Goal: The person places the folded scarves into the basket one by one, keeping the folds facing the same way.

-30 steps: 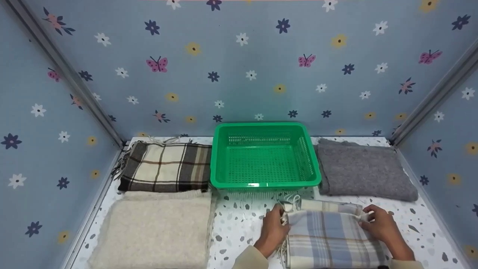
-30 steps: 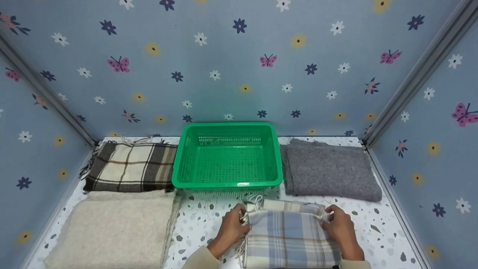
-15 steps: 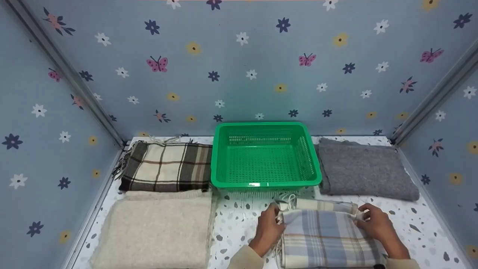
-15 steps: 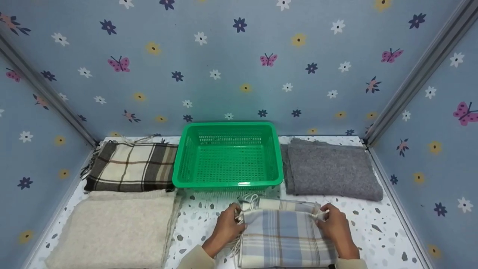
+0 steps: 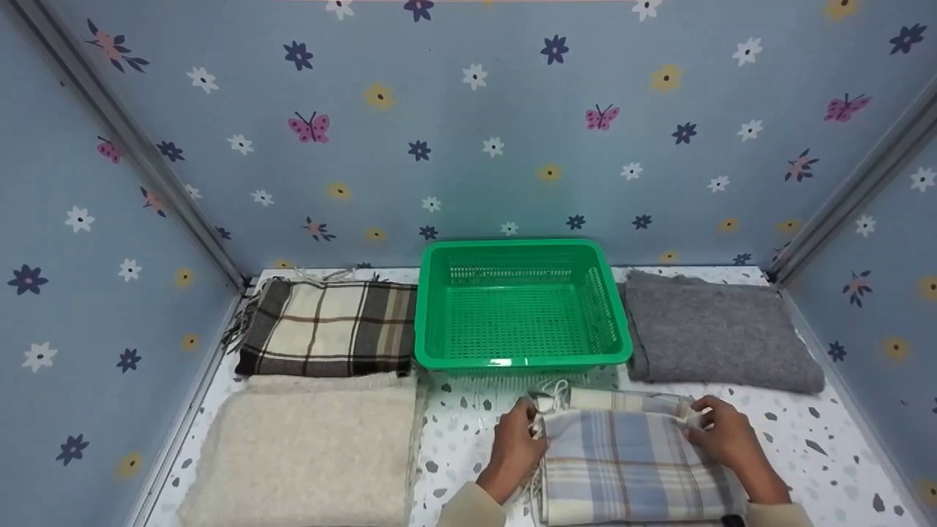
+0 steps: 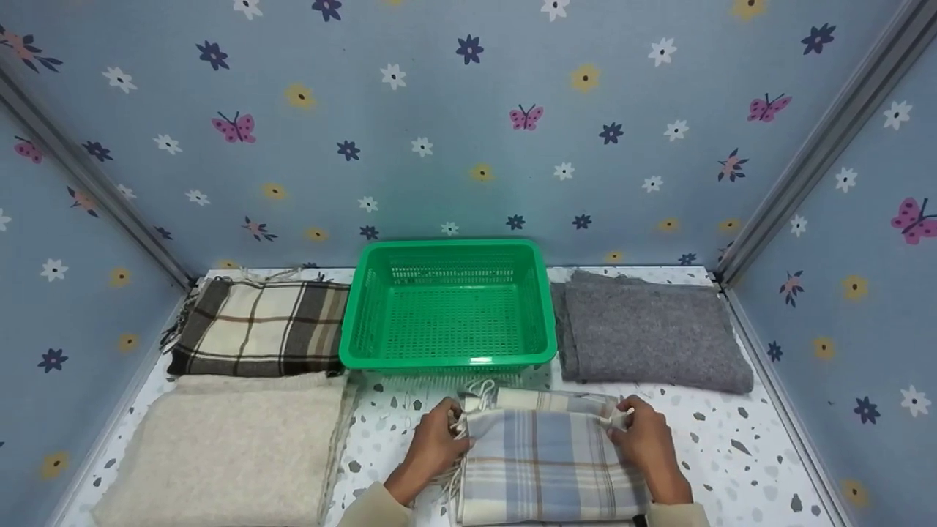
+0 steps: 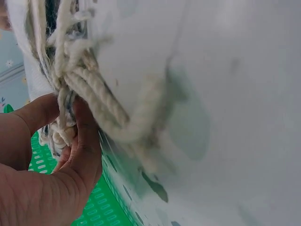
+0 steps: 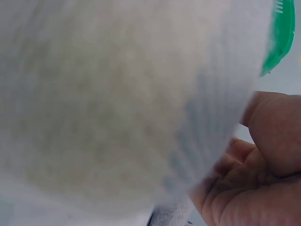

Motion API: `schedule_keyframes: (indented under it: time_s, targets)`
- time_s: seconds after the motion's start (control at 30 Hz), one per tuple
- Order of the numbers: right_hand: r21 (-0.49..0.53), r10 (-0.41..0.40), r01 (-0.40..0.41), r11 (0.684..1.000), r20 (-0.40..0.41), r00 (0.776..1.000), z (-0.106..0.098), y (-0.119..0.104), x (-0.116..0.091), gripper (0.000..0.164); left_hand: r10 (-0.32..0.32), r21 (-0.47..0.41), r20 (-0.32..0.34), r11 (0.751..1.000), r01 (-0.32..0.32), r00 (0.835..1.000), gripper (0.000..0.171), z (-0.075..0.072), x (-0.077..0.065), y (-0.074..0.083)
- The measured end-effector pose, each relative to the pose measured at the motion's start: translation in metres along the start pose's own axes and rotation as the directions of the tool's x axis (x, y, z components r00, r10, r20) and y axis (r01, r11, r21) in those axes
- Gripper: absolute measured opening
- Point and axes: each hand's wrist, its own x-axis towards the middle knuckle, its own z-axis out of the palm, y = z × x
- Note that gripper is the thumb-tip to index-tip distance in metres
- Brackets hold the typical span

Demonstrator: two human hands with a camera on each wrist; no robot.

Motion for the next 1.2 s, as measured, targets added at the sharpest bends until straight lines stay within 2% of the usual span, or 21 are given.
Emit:
schedule_keyframes:
  time_s: [0.13,0.4,0.63,0.87,1.2]
  targets:
    - [0.0,-0.003,0.003,1.0,-0.009,1.0,0.003,-0.004,0.001,0.04,0.006,0.002,-0.01,1.0,-0.006,1.0,0.032,-0.004,-0.001,-0.002]
    - [0.007,-0.018,0.018,1.0,-0.016,1.0,0.009,-0.011,0.002,0.042,-0.042,-0.014,0.0,0.999,0.042,0.999,0.032,-0.013,-0.001,-0.004]
    - [0.0,-0.002,0.002,1.0,-0.032,0.999,0.014,-0.02,0.005,0.04,-0.029,0.005,-0.04,1.0,0.03,0.999,0.033,-0.02,-0.002,-0.007]
    - [-0.003,-0.034,0.034,0.999,-0.059,0.998,0.021,-0.026,0.005,0.041,-0.013,0.011,-0.05,1.0,0.014,0.999,0.033,-0.027,-0.002,-0.012]
    - [0.023,-0.043,0.044,0.999,-0.033,0.999,0.029,-0.036,0.007,0.039,-0.022,0.007,-0.055,1.0,0.023,0.998,0.031,-0.04,-0.005,-0.016]
